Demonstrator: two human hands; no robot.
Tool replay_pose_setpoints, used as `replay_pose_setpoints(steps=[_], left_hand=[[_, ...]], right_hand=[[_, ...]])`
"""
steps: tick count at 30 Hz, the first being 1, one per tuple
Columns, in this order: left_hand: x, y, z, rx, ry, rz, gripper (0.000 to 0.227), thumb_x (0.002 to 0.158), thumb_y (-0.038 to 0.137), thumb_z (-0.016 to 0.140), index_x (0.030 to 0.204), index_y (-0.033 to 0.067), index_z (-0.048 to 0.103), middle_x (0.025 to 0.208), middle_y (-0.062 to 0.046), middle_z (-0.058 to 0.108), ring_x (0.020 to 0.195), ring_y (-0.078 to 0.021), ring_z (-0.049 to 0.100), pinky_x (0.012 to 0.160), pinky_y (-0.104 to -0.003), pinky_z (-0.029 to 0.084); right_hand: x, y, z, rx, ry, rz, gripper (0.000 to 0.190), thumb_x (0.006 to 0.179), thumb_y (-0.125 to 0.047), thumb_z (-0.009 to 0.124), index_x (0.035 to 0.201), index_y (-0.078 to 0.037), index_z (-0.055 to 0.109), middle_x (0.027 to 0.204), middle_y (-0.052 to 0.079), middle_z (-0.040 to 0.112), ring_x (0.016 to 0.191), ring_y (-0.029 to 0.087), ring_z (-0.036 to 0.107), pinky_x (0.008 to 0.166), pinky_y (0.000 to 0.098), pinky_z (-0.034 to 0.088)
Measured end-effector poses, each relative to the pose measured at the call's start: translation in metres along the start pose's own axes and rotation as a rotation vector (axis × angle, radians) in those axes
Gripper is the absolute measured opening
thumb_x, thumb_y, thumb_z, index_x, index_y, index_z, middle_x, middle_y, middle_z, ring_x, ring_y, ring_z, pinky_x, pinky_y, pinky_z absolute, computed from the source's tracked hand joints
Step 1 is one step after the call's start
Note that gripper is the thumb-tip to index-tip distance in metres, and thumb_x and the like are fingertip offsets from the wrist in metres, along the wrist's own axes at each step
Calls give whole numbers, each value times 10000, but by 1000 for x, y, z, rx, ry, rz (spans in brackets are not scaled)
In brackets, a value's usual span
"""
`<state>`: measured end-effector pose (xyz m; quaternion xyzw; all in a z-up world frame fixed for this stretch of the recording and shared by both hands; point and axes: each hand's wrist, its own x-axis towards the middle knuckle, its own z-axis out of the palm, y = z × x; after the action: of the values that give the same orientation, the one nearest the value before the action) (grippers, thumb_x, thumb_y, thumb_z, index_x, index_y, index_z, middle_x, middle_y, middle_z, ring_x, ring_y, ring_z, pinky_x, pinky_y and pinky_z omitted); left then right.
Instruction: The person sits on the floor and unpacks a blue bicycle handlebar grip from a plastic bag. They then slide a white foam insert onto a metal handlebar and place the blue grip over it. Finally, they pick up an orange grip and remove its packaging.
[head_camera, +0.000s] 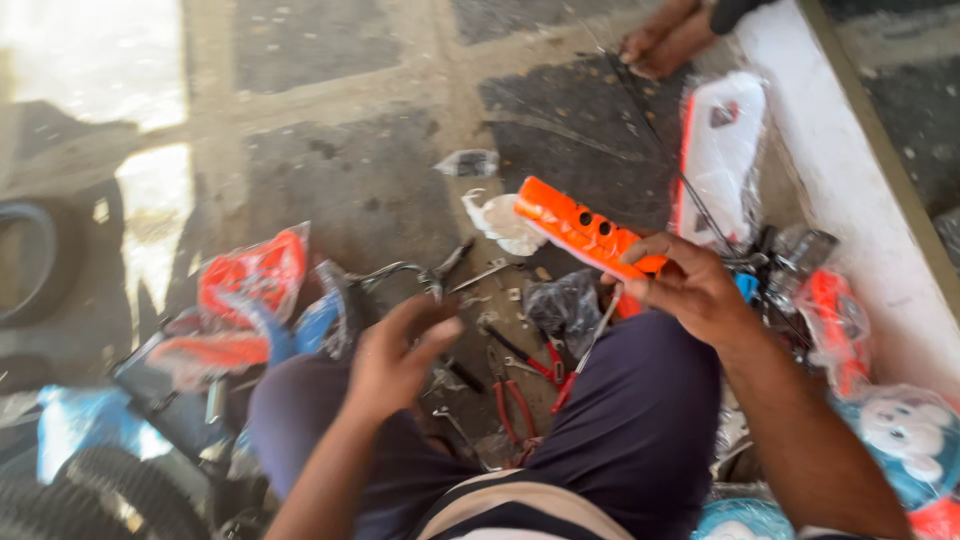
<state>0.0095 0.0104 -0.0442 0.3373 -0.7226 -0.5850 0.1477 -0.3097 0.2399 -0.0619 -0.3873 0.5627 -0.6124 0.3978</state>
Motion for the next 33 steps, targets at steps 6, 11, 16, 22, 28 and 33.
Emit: replay_pose_setpoints(steps=[6,11,16,22,28,33], left_hand=[[28,-3,39,-1208,-282,174,601,1063,363,592,1528,44,384,1355,-178,623,1240,-294,616,1079,-449,489],[39,-48,31,-1221,-156,177,456,1136,322,565,1459,31,430,1154,-142,607,1076,-272,619,928,-453,519],[34,-59,48,-564,-158,127,531,1087,403,523,1464,30,489,1257,-82,638,1184,-151,589,1031,-335,489],[33,-50,26,-444,-47,319,343,1016,208,691,1270,-17,639,1096,-67,743,1017,-130,707,928,-308,576],[34,-52,39,-470,-81,216,239,974,104,728,1186,-7,713,971,-64,746,826,-116,671,747,-283,567],[39,-59,49,-495,-111,180,247,967,151,735,1160,-2,715,988,-46,757,880,-88,690,795,-275,588]], right_hand=[[-4,-28,137,361,-182,122,438,980,-162,687,1382,-76,535,1369,165,620,1163,294,688,983,434,560],[3,3,188,-217,-57,31,525,1021,-233,642,1481,-45,473,1362,141,607,1291,246,585,1074,394,481],[16,22,200,-13,-26,67,632,998,-267,671,1517,-45,387,1318,85,609,1237,184,579,1046,361,488],[19,45,185,-30,26,54,568,1030,-277,658,1495,-31,443,1317,76,604,1251,165,569,1081,347,459],[17,63,174,-125,82,80,538,1053,-429,577,1438,-58,524,1212,37,618,1131,131,581,981,308,474],[21,72,160,-100,136,76,520,1064,-469,599,1345,-31,623,1102,30,661,994,113,603,866,293,516]])
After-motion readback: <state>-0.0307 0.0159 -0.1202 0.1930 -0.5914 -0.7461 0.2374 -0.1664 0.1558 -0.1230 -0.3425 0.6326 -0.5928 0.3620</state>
